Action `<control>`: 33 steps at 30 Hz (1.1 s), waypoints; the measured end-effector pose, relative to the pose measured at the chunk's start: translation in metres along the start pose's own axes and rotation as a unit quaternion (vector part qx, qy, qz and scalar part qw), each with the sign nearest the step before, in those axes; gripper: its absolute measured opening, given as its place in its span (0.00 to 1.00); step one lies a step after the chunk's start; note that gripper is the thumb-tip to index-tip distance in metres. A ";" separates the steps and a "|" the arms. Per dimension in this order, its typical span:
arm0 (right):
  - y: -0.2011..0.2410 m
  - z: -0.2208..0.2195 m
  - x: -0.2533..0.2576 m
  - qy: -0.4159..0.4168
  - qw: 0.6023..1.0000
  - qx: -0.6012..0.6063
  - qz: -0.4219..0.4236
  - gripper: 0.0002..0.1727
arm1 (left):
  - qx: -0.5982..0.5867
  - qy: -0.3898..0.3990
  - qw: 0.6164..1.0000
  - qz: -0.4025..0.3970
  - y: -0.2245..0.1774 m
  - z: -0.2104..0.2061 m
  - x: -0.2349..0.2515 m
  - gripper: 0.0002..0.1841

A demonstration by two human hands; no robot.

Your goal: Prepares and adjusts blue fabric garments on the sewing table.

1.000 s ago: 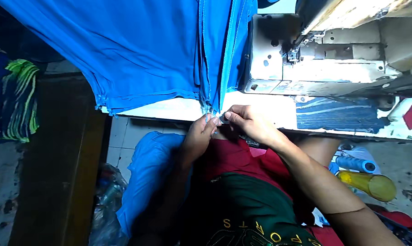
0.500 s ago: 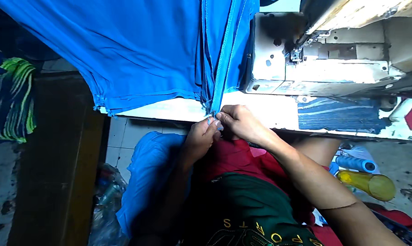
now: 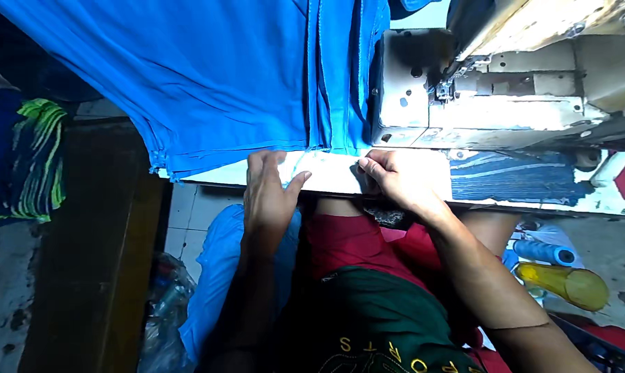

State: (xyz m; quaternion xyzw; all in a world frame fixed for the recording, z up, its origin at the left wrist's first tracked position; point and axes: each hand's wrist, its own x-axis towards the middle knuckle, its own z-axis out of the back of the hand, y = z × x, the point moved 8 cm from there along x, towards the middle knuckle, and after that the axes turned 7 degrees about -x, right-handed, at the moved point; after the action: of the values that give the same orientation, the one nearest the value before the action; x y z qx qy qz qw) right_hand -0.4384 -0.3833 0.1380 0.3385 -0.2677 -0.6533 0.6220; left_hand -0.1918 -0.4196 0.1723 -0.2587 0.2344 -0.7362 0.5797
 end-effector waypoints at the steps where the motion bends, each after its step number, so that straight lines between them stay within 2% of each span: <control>1: -0.001 0.000 0.000 -0.008 1.000 0.010 -0.001 0.23 | -0.023 -0.037 0.999 -0.009 -0.009 0.003 0.007 0.33; 3: -0.004 -0.002 0.001 -0.012 1.000 0.026 0.002 0.23 | -0.074 -0.086 0.993 -0.035 -0.024 -0.003 0.022 0.37; 5: -0.005 -0.003 0.001 -0.013 0.999 0.035 0.008 0.23 | -0.079 -0.089 0.990 -0.070 -0.037 -0.022 0.030 0.36; 8: -0.009 -0.001 0.001 -0.007 0.997 0.071 0.022 0.22 | 0.012 -0.085 0.989 -0.117 -0.043 -0.056 0.023 0.26; 11: -0.011 -0.002 0.001 0.011 0.994 0.104 0.025 0.23 | 0.072 -0.100 0.984 -0.125 -0.031 -0.075 0.018 0.20; 14: -0.006 -0.005 0.002 0.023 0.994 0.105 0.028 0.23 | 0.078 -0.111 0.982 -0.130 -0.028 -0.076 0.019 0.15; 18: 0.002 -0.010 0.009 0.040 0.990 0.126 0.041 0.23 | 0.061 -0.037 0.989 -0.128 -0.026 -0.069 0.015 0.14; 21: 0.008 -0.016 0.011 0.053 0.990 0.117 0.051 0.23 | -0.014 -0.012 0.994 -0.105 -0.020 -0.060 0.004 0.13; 24: 0.016 -0.022 0.013 0.068 0.991 0.095 0.062 0.22 | -0.072 -0.016 0.993 -0.089 -0.012 -0.052 -0.005 0.09; 28: 0.031 -0.033 0.019 0.090 0.990 0.082 0.073 0.23 | -0.092 -0.021 0.992 -0.084 -0.010 -0.048 -0.012 0.08; 33: 0.049 -0.040 0.028 0.067 0.994 -0.014 0.089 0.18 | -0.094 -0.022 0.991 -0.089 -0.011 -0.047 -0.015 0.07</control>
State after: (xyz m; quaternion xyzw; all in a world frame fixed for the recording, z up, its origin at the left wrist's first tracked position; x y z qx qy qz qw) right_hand -0.3764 -0.4126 0.1470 0.3473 -0.2453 -0.5752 0.6988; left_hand -0.2275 -0.4004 0.1419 -0.3485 0.2661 -0.7533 0.4902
